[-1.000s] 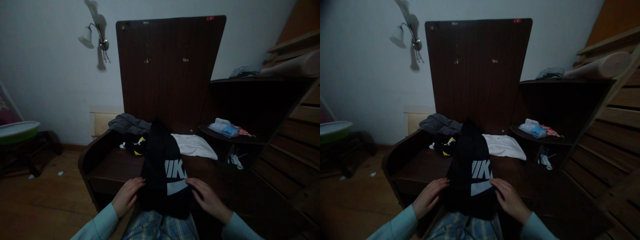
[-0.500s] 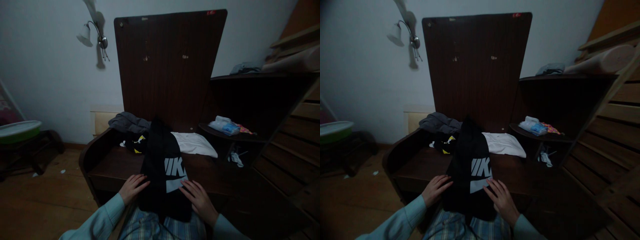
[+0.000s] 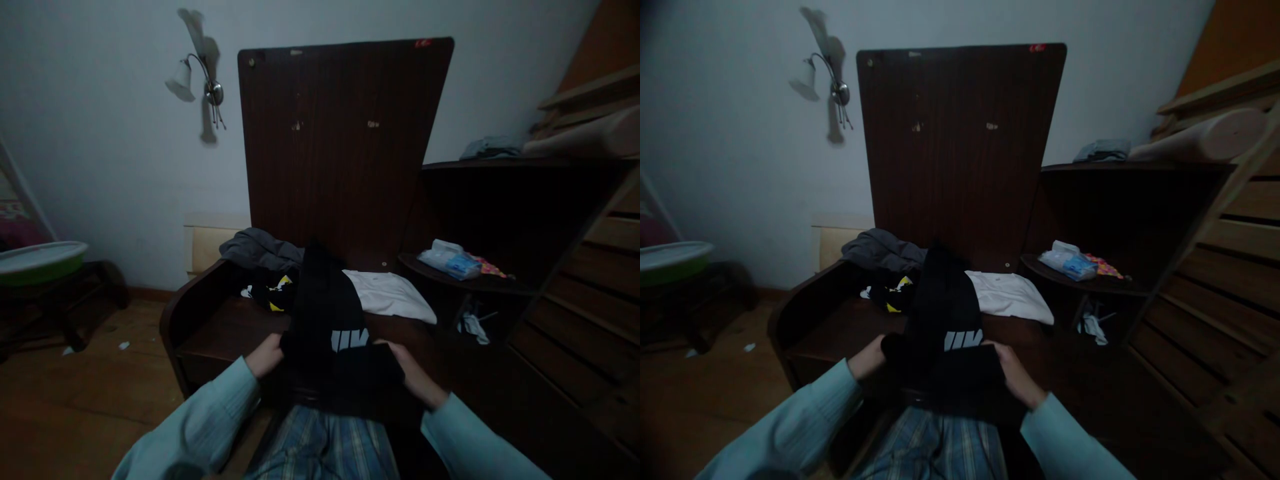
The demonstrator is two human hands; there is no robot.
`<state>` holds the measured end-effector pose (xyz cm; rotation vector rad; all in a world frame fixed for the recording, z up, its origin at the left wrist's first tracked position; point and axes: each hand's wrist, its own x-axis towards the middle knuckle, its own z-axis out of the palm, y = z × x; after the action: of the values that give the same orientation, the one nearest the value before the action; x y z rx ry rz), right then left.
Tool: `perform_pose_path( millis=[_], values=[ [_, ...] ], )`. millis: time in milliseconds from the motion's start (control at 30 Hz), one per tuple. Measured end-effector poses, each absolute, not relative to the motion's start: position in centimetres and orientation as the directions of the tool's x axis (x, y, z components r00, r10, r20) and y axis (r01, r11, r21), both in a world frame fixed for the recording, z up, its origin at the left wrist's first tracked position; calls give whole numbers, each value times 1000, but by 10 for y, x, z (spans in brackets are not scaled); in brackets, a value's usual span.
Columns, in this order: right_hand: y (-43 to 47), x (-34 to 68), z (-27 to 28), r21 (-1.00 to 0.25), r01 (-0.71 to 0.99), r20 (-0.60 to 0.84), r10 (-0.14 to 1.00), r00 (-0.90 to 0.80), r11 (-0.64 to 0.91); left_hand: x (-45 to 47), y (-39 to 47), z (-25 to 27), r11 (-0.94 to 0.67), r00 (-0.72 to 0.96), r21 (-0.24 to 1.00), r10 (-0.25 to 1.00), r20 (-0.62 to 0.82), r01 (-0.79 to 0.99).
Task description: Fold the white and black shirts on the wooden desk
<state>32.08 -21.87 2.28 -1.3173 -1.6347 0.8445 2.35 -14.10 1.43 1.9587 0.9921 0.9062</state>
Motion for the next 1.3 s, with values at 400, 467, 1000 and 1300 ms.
perform_pose_path(
  millis=[400,467,1000,1300],
  values=[
    [-143,329,2,-960,277,22,986,167,-26,48,-80,-5,-59,227,972,974,6,226],
    [-142,328,3,-964,264,32,987,158,-11,47,-81,-2,-187,274,963,953,130,193],
    [-89,339,8,-988,56,155,945,288,145,65,-28,19,-325,331,936,905,267,136],
    [-98,341,2,-976,217,117,849,515,3,60,-36,6,-361,205,853,931,303,376]
  ],
)
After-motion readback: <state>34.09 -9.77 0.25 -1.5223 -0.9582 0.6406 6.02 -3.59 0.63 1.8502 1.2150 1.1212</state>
